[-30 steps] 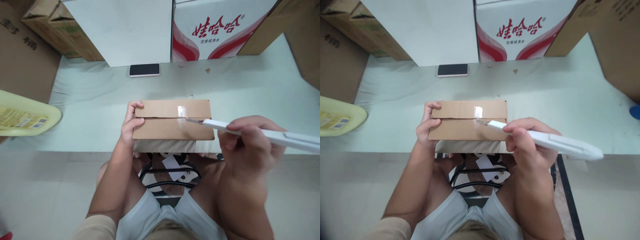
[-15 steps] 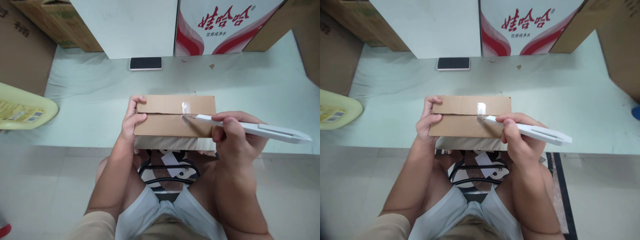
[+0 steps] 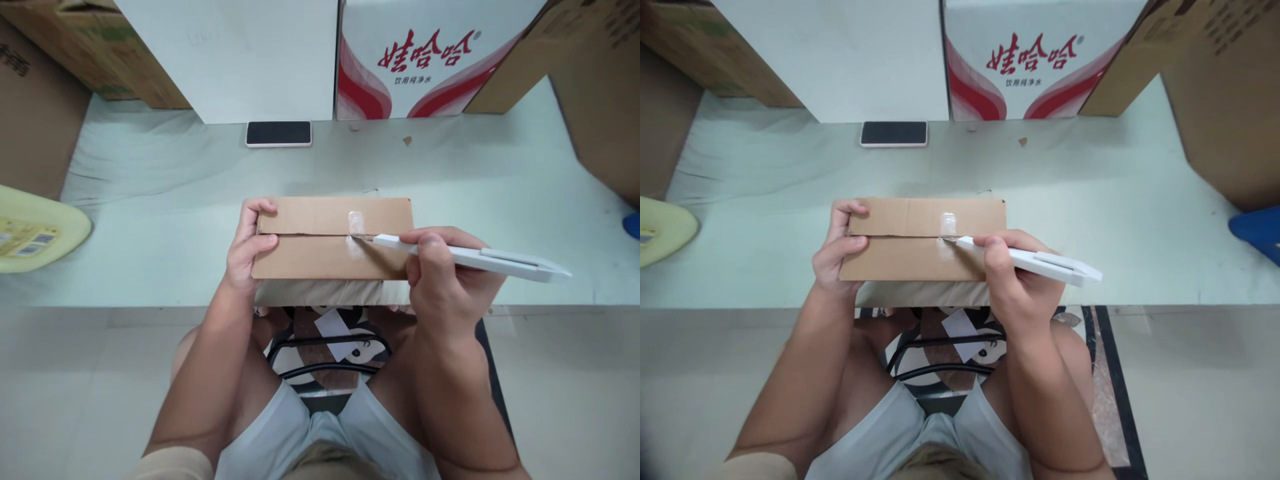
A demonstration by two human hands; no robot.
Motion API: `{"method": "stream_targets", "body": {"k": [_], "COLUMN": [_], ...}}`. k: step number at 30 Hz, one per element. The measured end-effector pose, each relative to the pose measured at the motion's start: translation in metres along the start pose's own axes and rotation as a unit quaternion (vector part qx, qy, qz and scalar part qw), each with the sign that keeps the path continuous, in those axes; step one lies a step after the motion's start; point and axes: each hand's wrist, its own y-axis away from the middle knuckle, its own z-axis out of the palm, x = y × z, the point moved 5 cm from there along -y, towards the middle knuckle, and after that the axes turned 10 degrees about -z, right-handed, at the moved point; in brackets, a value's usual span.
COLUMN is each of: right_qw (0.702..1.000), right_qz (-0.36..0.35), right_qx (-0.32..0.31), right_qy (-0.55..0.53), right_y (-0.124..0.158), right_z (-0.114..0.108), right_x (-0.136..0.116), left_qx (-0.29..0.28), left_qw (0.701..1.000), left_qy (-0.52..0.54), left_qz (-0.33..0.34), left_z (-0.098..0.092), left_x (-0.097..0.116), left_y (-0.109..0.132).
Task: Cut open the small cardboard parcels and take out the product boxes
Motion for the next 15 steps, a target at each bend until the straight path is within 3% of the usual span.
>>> {"method": "stream_targets", "body": {"k": [7,13,15], "right_qw": [0.997,0.977,0.972], "right_qz": [-0.020,-0.005,-0.022], "right_qx": [0.072,0.105,0.146], "right_qy": [0.000,-0.183,-0.184], "right_y": [0.000,-0.017,-0.024], "right_z": [-0.003,-0.017,-0.031], "right_x": [0.001,0.012,0.022], "left_qx": [-0.012,-0.007,-0.009], "left_qw": [1.000,1.000,1.000], "left_qy": [0.007,0.001,0.008], "left_qz": [0.008,0.014,0.026], "left_z": [-0.001,-0.003,-0.003], "left_x": [0.001,-0.001,-0.001], "left_y": [0.000,-0.001,-0.001]}}
